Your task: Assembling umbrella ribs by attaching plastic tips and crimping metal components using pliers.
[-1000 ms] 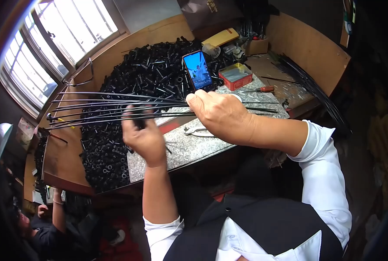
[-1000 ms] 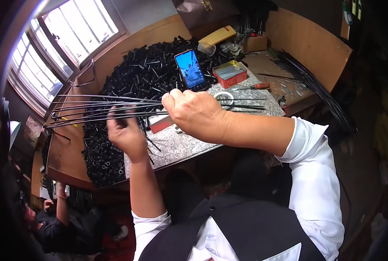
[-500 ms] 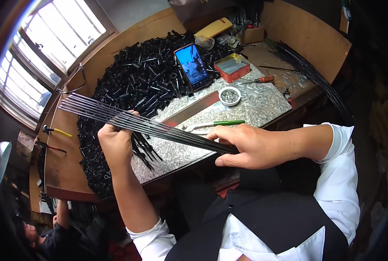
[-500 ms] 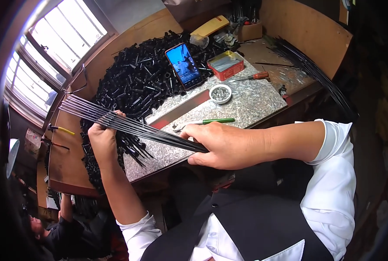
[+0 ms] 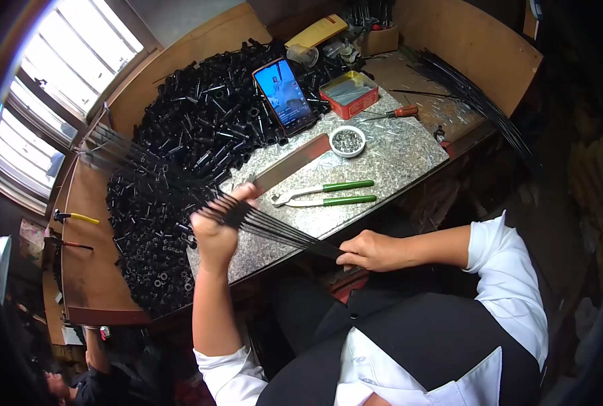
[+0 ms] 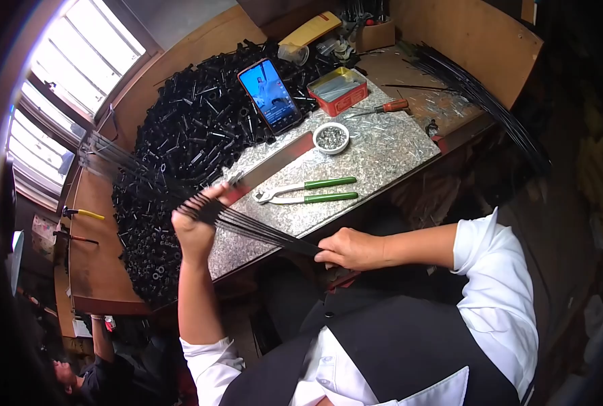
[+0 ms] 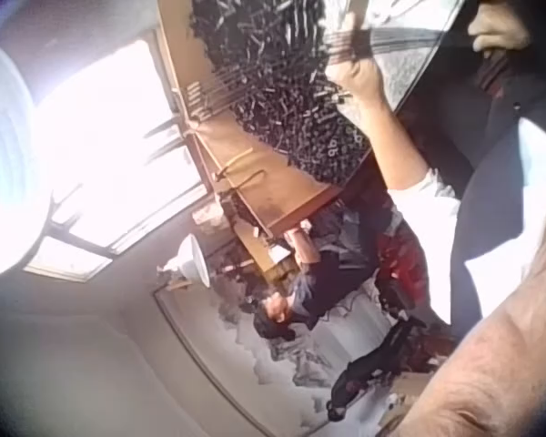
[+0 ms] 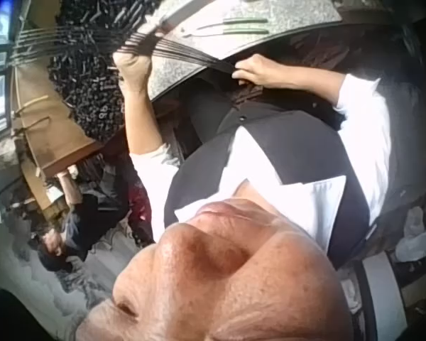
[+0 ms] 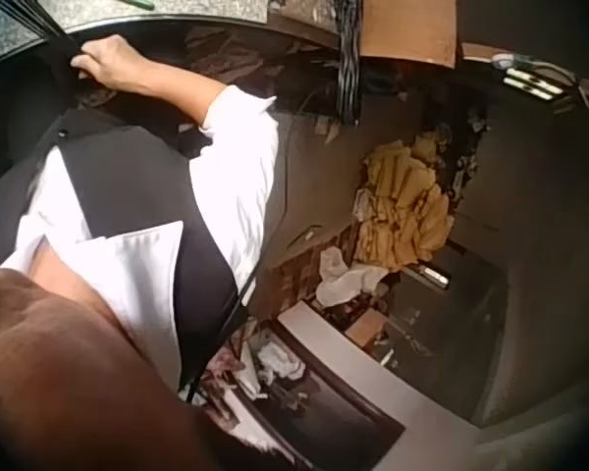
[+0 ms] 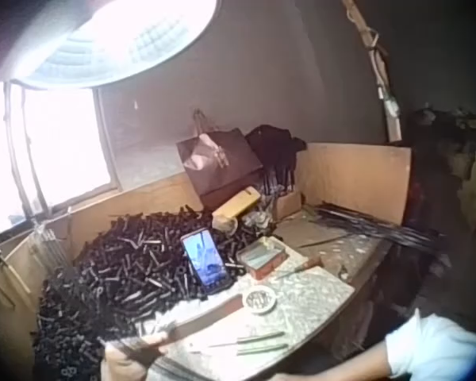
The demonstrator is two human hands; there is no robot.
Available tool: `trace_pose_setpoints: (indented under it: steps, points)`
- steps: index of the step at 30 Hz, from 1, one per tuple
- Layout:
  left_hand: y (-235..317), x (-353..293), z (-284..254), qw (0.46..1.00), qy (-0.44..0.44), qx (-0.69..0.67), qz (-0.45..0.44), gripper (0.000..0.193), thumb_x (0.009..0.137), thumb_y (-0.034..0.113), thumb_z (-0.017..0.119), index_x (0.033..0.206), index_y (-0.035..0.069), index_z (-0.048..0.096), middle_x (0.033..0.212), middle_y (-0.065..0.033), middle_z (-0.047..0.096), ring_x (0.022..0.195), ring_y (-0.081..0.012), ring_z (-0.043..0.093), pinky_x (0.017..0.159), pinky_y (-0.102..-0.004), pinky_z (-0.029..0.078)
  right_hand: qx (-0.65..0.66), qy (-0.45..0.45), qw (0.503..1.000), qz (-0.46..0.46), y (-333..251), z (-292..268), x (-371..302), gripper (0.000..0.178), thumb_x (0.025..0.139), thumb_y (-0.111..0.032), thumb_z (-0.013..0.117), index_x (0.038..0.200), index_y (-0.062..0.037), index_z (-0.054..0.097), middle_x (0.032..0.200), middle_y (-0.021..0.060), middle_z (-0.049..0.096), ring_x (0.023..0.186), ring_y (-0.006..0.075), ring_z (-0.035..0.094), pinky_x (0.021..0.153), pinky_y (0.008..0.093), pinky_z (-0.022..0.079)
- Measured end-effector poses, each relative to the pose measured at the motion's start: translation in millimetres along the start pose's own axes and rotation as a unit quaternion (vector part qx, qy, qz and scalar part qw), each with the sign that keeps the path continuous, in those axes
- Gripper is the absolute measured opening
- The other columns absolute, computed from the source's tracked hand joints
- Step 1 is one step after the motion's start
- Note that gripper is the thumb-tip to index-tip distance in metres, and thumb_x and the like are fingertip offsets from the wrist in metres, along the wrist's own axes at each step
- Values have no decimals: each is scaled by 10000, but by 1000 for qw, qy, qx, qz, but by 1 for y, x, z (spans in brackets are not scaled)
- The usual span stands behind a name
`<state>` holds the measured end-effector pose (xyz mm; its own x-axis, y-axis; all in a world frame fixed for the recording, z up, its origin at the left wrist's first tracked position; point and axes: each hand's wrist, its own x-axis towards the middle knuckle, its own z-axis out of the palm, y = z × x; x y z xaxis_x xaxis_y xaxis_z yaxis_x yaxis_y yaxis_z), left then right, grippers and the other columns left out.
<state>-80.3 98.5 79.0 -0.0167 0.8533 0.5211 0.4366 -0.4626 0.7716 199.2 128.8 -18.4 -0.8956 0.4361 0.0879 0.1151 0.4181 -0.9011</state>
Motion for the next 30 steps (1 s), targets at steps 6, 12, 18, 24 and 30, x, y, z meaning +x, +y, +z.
trace_pose_setpoints:
  steps: [6,12,18,24,30]
  points:
    - [11,-55,14,937,-225,263,51,592,684,-74,623,1254,58,532,1340,-160,493,1332,-360,360,1089,-471,296,-70,-35,997,23,100,45,7,309,933,-281,547,819,4,585,715,214,588,696,398,575,627,438,447]
    - [-5,-88,35,902,-240,359,-15,870,694,400,761,1403,103,354,1484,-226,235,1386,-414,196,1107,-515,214,-125,-56,986,96,174,73,23,366,945,-380,482,1018,-70,663,976,173,657,923,376,610,816,433,487]
    - [-18,-86,50,878,-231,419,-24,909,713,496,713,1386,8,346,1481,-235,233,1384,-395,209,1113,-463,240,-261,-97,941,191,185,73,23,345,919,-338,522,1070,-49,634,1033,219,630,943,404,600,831,464,480]
    - [-26,-84,54,873,-225,432,7,899,721,489,703,1360,-41,358,1465,-230,274,1378,-372,233,1121,-437,241,-121,-26,990,-67,26,14,9,208,877,-166,598,988,8,627,926,187,629,863,346,621,740,405,510]
    - [-34,-88,54,844,-217,489,48,908,694,480,709,1343,-59,372,1439,-242,317,1360,-385,275,1099,-448,266,-366,177,900,-156,-13,-36,30,296,830,-121,644,1094,-6,580,1064,163,588,967,317,592,821,384,496]
